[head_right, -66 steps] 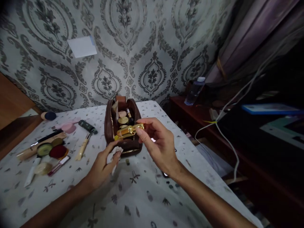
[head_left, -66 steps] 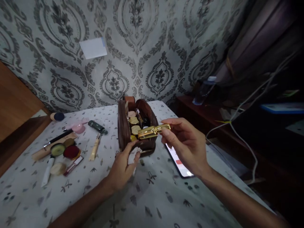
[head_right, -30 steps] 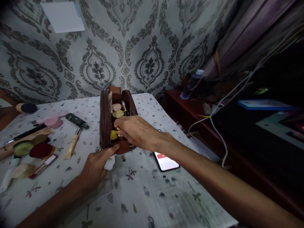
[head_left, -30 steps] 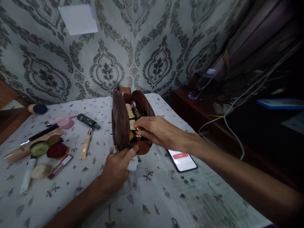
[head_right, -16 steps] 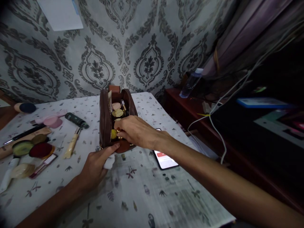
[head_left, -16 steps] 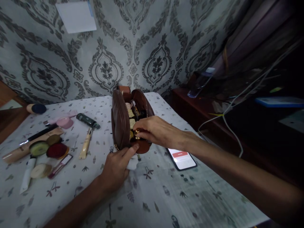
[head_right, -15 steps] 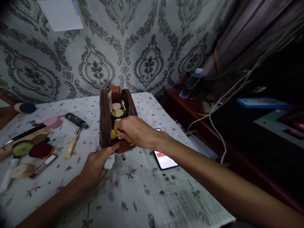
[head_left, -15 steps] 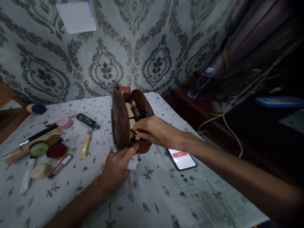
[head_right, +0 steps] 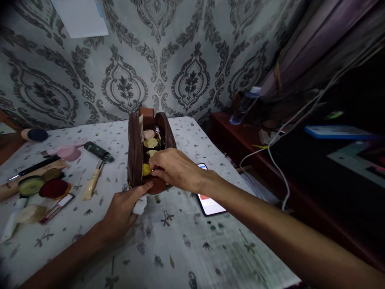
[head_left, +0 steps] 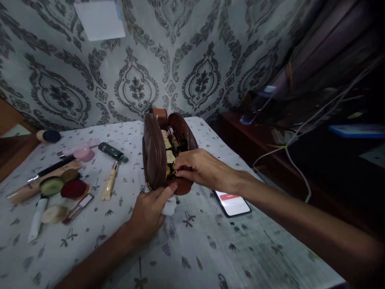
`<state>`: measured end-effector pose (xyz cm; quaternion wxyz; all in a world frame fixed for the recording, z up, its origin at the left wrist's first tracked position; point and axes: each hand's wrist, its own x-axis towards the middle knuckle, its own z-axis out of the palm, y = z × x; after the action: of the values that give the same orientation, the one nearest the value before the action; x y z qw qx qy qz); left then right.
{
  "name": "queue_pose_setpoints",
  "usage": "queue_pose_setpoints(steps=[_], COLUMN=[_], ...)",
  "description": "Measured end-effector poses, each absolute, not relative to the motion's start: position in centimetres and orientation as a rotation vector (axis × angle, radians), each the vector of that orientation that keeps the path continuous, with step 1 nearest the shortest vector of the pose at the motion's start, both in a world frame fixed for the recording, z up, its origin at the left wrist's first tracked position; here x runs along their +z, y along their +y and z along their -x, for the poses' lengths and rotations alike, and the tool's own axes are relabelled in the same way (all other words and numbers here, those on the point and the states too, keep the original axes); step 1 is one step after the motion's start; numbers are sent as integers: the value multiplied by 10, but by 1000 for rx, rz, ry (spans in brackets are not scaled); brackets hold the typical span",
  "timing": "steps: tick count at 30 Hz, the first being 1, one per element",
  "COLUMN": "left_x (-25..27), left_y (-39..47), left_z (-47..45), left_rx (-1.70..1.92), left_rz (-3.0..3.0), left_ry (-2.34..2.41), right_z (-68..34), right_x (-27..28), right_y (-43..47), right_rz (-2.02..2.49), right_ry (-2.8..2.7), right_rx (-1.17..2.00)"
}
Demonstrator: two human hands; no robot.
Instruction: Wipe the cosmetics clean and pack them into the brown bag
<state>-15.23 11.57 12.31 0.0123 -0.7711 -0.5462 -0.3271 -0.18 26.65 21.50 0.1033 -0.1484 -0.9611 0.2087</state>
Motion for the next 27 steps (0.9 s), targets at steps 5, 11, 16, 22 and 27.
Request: queue_pose_setpoints(steps=[5,11,16,22,27], left_x=[123,123,121,124,135], left_y=[115,115,115,114,115], left_z=[152,152,152,154,154], left_rx=[-984,-988,-990,-875,-570], left_rz=[2413,2402,2409,2386,2236], left_ry=[-1750,-1755,-1772,-1798,-1956], right_z=[6,10,13,17,12], right_x=[217,217,214,217,220], right_y=[265,265,263,261,260], right_rz=[374,383,441,488,512], right_ry=[-2863,-2915,-2933,-2974,-2989], right_rx=[634,560,518,466,468])
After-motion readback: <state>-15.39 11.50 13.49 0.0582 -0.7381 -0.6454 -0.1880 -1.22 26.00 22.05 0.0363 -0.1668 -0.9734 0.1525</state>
